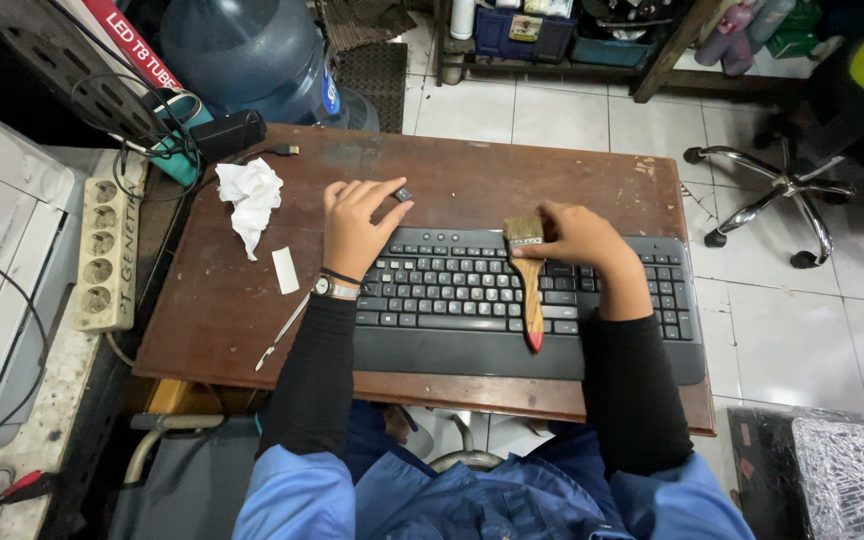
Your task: The person cleans a black computer keyboard using a paintbrush to sweep dust from the keys and between them. They also use a metal tool to remove individual keycaps, clean the exposed areas, and then place the keycaps back onto the keyboard.
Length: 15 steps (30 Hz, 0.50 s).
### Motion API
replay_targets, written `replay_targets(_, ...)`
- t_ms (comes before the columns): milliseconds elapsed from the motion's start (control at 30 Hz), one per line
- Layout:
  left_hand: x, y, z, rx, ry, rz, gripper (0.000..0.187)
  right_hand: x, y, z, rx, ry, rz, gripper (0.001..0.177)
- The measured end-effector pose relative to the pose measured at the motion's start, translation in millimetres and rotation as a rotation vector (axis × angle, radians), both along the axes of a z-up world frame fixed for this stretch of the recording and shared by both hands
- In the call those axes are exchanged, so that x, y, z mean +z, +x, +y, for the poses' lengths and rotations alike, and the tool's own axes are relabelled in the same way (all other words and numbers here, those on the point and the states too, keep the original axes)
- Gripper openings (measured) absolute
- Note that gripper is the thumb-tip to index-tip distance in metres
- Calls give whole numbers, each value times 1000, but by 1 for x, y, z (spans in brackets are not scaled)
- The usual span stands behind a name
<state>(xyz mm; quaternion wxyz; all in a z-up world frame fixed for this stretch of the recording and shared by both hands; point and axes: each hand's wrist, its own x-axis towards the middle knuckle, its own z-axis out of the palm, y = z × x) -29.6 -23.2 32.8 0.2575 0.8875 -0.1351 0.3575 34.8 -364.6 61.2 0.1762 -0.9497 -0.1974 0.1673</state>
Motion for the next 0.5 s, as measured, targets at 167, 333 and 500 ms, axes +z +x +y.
replay_targets(167, 11, -5, -11, -64, -99, -80, 53, 18, -21, 31, 9, 853, 231, 55)
replay_targets(333, 14, -5, -14, -72, -138, -107, 36, -7, -24, 58, -346, 1367, 305, 47)
replay_targets(500, 21, -11, -16, -79, -145, -86, 28, -7, -23, 60, -63, 1366, 380, 20)
